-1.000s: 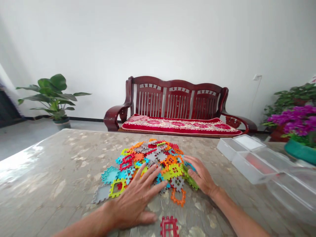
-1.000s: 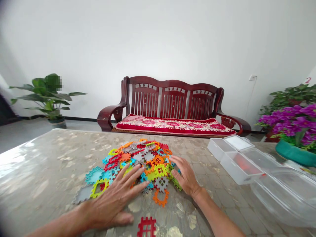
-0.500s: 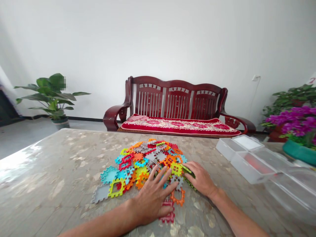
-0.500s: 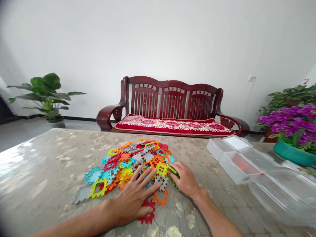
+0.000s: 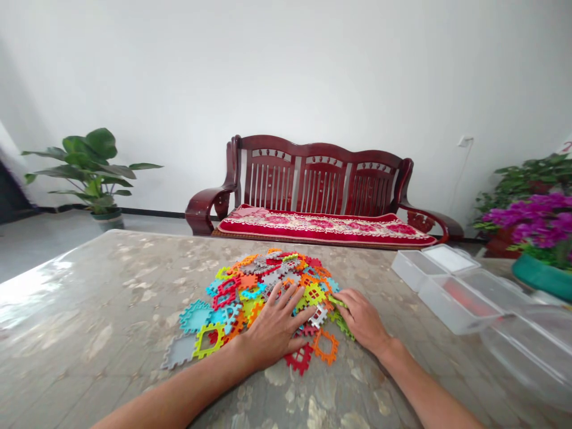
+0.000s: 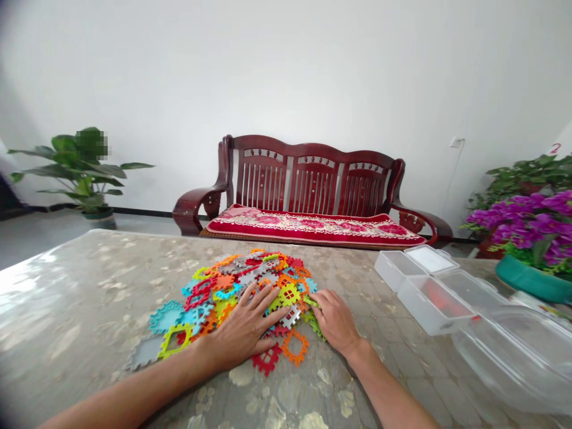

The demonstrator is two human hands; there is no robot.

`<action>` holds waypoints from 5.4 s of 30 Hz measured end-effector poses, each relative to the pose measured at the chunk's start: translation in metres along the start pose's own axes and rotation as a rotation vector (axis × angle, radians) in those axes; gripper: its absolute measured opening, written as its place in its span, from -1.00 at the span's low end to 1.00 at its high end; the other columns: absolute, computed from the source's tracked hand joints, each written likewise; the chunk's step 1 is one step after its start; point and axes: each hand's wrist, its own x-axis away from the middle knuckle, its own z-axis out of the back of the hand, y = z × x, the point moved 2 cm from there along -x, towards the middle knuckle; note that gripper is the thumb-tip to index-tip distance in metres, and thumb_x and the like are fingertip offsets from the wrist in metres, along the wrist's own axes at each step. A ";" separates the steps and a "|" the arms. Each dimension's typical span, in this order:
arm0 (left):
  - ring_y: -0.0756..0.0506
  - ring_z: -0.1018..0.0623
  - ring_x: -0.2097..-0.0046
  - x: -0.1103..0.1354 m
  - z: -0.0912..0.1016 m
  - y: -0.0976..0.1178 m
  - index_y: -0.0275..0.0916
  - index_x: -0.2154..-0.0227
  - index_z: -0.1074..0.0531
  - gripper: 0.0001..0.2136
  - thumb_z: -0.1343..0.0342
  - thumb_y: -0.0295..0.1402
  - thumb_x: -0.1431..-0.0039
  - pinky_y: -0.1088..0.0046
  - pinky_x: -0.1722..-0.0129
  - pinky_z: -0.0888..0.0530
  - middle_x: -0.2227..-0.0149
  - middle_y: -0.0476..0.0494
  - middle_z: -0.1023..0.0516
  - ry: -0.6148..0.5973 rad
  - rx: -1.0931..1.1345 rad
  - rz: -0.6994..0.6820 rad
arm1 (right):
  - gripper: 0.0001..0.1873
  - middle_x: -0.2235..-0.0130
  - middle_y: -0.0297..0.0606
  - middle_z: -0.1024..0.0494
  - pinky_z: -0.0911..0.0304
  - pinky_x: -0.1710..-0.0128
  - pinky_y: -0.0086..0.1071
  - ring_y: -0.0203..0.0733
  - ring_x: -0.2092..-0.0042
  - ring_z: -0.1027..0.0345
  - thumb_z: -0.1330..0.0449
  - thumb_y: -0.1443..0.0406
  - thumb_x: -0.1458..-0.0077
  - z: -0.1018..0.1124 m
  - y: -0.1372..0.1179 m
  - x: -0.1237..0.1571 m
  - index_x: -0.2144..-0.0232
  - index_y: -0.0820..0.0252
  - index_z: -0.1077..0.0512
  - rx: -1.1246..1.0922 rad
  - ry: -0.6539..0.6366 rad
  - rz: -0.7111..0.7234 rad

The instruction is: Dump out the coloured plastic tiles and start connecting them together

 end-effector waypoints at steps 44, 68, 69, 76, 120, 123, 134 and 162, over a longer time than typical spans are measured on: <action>-0.25 -0.54 -0.11 0.116 -0.004 -0.202 -0.22 -0.05 -0.51 -0.35 0.17 0.15 -0.18 0.26 -0.19 -0.38 -0.10 -0.15 -0.56 0.160 0.478 0.825 | -0.63 0.06 -0.09 -0.59 -0.28 -0.06 -0.02 0.06 0.02 -0.43 -0.17 0.17 -0.07 0.007 0.093 0.000 0.11 0.15 -0.57 0.092 0.160 -0.368; -0.27 -0.54 -0.10 0.118 -0.017 -0.224 -0.18 -0.01 -0.54 -0.29 0.06 0.27 -0.06 0.28 -0.20 -0.36 -0.07 -0.14 -0.59 0.153 0.599 0.831 | -0.62 0.36 -0.18 -0.62 -0.34 0.31 -0.26 -0.13 0.37 -0.41 -0.21 0.06 0.09 0.014 0.074 -0.021 0.32 0.21 -0.55 -0.454 0.361 -0.446; -0.27 -0.54 -0.10 0.118 -0.018 -0.225 -0.18 -0.01 -0.54 -0.29 0.05 0.27 -0.05 0.28 -0.20 -0.37 -0.06 -0.14 -0.59 0.153 0.604 0.829 | -0.63 0.33 -0.18 -0.62 -0.34 0.32 -0.27 -0.13 0.35 -0.42 -0.21 0.08 0.08 0.011 0.063 -0.023 0.29 0.21 -0.55 -0.461 0.318 -0.402; -0.28 -0.53 -0.10 0.120 -0.024 -0.228 -0.19 -0.02 -0.53 -0.25 0.04 0.30 -0.01 0.27 -0.19 -0.38 -0.06 -0.14 -0.59 0.152 0.619 0.824 | -0.49 -0.14 -0.14 -0.49 -0.20 -0.15 -0.07 0.02 -0.16 -0.30 -0.23 0.12 -0.08 0.006 -0.006 -0.043 -0.09 0.06 -0.45 -0.388 0.055 -0.005; -0.33 -0.48 -0.15 0.121 -0.026 -0.228 -0.29 -0.08 -0.45 -0.15 0.02 0.35 0.04 0.15 -0.25 -0.29 -0.12 -0.28 -0.53 0.115 0.629 0.848 | -0.58 -0.09 -0.09 -0.51 -0.17 -0.12 -0.15 0.05 -0.10 -0.34 -0.12 0.22 -0.13 0.029 0.135 -0.012 -0.02 0.11 -0.51 0.419 0.212 -0.580; -0.32 -0.49 -0.14 0.121 -0.026 -0.229 -0.27 -0.08 -0.45 -0.18 0.01 0.31 0.02 0.16 -0.24 -0.31 -0.11 -0.27 -0.54 0.113 0.625 0.843 | -0.59 -0.09 -0.09 -0.51 -0.18 -0.11 -0.17 0.01 -0.09 -0.36 -0.09 0.21 -0.17 0.024 0.134 -0.016 -0.02 0.14 -0.52 0.404 0.144 -0.546; -0.31 -0.49 -0.14 0.124 -0.031 -0.231 -0.22 -0.08 -0.47 -0.23 0.01 0.29 0.00 0.18 -0.23 -0.32 -0.11 -0.21 -0.55 0.121 0.601 0.848 | -0.56 -0.13 -0.08 -0.48 -0.19 -0.11 -0.11 0.03 -0.10 -0.35 -0.03 0.34 -0.17 0.018 0.126 -0.026 -0.05 0.10 -0.51 0.424 0.087 -0.502; -0.30 -0.51 -0.13 0.129 -0.038 -0.236 -0.21 -0.10 -0.46 -0.27 0.01 0.26 -0.06 0.20 -0.22 -0.34 -0.10 -0.19 -0.56 0.121 0.590 0.833 | -0.50 -0.04 -0.17 -0.57 -0.25 -0.02 -0.11 0.00 -0.02 -0.41 0.07 0.39 -0.20 0.014 0.099 -0.031 -0.02 0.04 -0.54 0.390 0.023 -0.341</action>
